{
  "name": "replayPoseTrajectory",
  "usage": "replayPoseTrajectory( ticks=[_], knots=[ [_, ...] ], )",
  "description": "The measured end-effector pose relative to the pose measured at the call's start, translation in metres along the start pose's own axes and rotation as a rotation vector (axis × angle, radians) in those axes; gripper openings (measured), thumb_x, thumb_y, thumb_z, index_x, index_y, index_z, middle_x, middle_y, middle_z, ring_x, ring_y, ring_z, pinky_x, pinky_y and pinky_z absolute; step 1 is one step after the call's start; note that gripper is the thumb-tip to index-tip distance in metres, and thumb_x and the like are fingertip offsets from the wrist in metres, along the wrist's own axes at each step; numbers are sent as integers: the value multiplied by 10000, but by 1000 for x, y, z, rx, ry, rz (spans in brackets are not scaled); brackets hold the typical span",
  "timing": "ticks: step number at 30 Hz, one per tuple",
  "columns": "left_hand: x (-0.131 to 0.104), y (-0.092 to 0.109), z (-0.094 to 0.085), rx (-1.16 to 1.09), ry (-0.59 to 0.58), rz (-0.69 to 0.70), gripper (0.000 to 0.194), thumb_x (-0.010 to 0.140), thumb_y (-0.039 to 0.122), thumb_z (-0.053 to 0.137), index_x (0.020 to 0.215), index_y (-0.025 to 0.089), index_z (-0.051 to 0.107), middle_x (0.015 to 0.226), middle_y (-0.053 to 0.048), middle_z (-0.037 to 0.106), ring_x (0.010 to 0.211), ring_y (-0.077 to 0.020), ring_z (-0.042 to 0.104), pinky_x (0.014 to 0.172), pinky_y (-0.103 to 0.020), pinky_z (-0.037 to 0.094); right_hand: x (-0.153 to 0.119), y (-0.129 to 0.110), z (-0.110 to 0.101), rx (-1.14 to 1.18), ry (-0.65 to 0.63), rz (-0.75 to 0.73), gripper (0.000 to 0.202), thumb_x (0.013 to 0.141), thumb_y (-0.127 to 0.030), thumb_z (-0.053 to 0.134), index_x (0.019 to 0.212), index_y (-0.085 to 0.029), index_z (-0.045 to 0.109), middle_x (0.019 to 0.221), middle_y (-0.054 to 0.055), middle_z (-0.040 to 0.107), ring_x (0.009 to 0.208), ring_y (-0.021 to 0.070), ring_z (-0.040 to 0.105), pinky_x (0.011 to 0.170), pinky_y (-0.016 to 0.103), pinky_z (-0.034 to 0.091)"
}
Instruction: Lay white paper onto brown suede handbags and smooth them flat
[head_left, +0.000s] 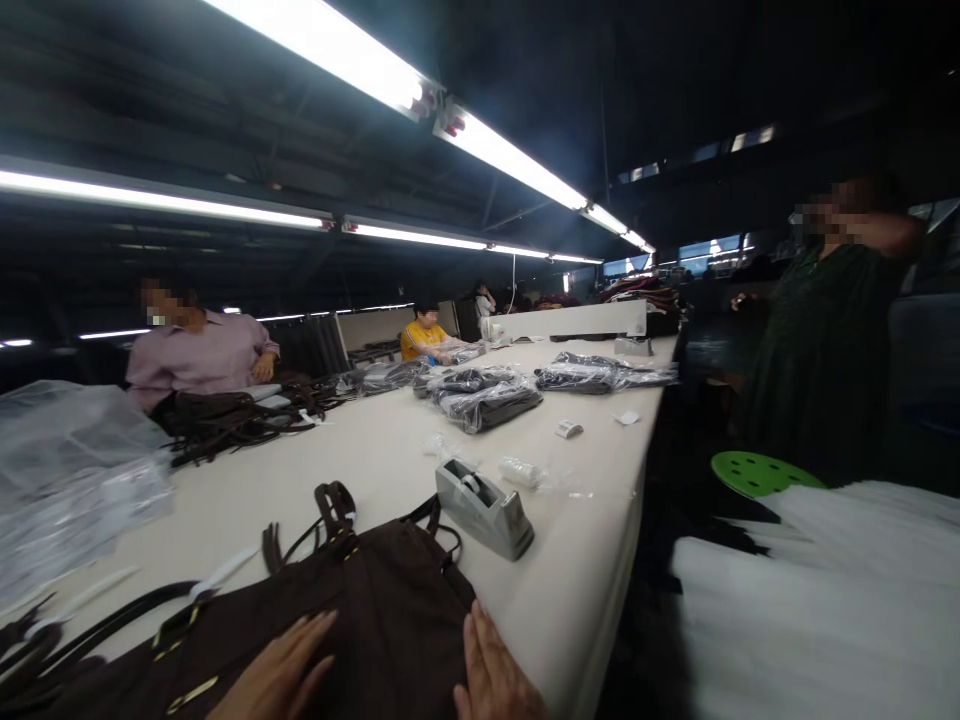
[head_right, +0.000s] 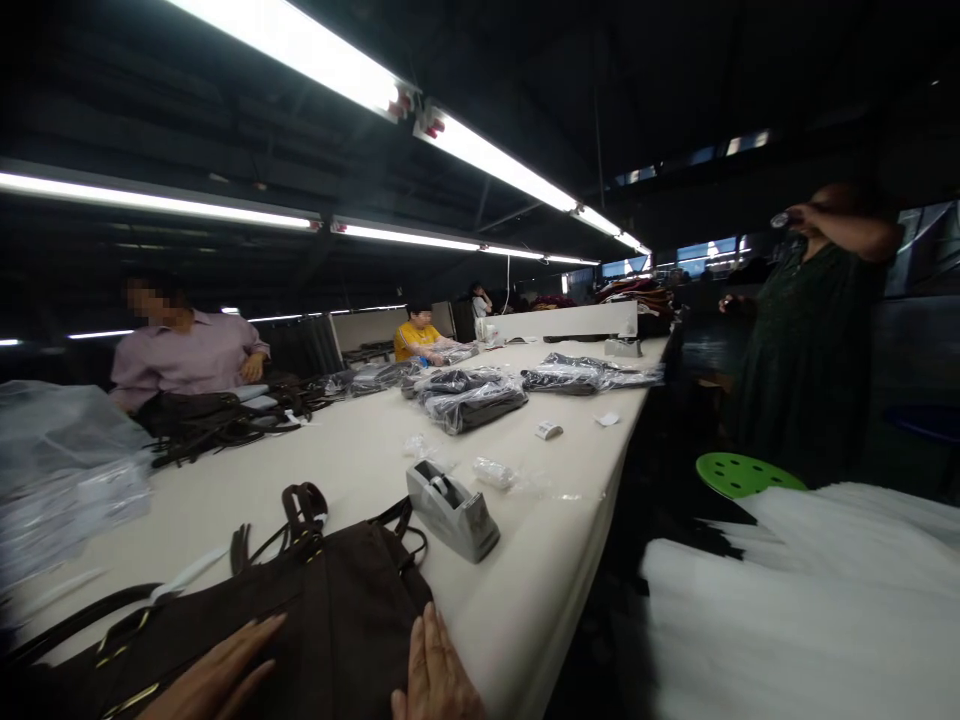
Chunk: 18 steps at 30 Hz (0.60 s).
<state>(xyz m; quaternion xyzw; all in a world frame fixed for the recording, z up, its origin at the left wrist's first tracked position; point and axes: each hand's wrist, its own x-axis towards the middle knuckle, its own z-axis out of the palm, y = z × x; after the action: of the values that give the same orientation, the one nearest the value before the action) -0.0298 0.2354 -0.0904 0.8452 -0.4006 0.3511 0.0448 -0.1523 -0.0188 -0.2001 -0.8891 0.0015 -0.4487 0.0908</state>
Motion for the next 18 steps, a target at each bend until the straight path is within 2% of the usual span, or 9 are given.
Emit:
replayPoseTrajectory(
  ticks=[2, 4, 5, 7, 9, 11, 12, 16, 18],
  knots=[
    [18, 26, 10, -3, 5, 135, 596, 884, 354, 493, 1445, 376, 291, 1228, 25, 664, 1081, -156, 650, 859, -239, 574, -3, 5, 6, 8, 56, -5, 820, 928, -271, 505, 1523, -134, -41, 1316, 136, 550, 1182, 246, 561, 917, 301, 565],
    [28, 52, 13, 37, 7, 260, 662, 886, 395, 506, 1477, 315, 219, 1367, -1, 557, 1207, -151, 570, 928, -234, 546, -5, 11, 7, 19, 104, -1, 761, 940, -270, 487, 1535, -147, 30, 1309, 117, 562, 1158, 234, 581, 898, 301, 574],
    [30, 61, 13, 66, 14, 301, 687, 879, 430, 517, 1481, 289, 218, 1402, -14, 519, 1243, -159, 541, 949, -247, 539, -4, 13, 6, 30, 113, -13, 711, 941, -261, 486, 1536, -154, 110, 1305, 105, 568, 1136, 228, 598, 882, 296, 579],
    [27, 72, 14, 95, 31, 308, 736, 852, 492, 545, 1477, 248, 243, 1432, -41, 484, 1278, -195, 510, 971, -300, 540, 5, 15, -4, 76, 84, -32, 559, 922, -247, 515, 1458, -169, 377, 1251, 83, 614, 1042, 224, 647, 831, 291, 595],
    [19, 72, 21, 60, 44, 181, 716, 860, 457, 543, 1473, 226, 256, 1426, -67, 495, 1267, -215, 522, 962, -334, 552, 25, 11, -22, 133, -35, 38, 323, 865, -252, 594, 1182, -203, 641, 1099, 61, 689, 921, 235, 678, 774, 318, 607],
    [11, 66, 30, -12, 50, 36, 630, 886, 392, 510, 1450, 203, 303, 1373, -93, 549, 1217, -216, 567, 923, -330, 575, 53, 1, -43, 137, -231, 196, 115, 799, -270, 683, 894, -210, 711, 966, 67, 704, 910, 277, 663, 793, 392, 595],
    [9, 63, 35, -46, 53, -15, 576, 894, 375, 495, 1421, 193, 351, 1337, -101, 580, 1188, -216, 589, 905, -325, 584, 67, -6, -53, 109, -338, 265, 111, 781, -288, 714, 836, -191, 713, 969, 93, 694, 960, 309, 643, 837, 439, 574],
    [9, 59, 38, -196, 71, -132, 431, 898, 400, 480, 1265, 177, 514, 1220, -103, 649, 1118, -214, 635, 904, -342, 582, 111, -27, -77, 56, -665, 439, 303, 799, -252, 725, 1017, -46, 684, 1089, 224, 636, 1085, 369, 574, 968, 505, 463],
    [13, 61, 28, -327, 51, -218, 396, 895, 427, 469, 1202, 196, 562, 1181, -87, 665, 1089, -210, 650, 917, -358, 573, 120, -27, -79, 212, -705, 580, 269, 792, -162, 704, 1021, -26, 658, 1053, 226, 639, 1075, 366, 573, 977, 502, 431]
  ],
)
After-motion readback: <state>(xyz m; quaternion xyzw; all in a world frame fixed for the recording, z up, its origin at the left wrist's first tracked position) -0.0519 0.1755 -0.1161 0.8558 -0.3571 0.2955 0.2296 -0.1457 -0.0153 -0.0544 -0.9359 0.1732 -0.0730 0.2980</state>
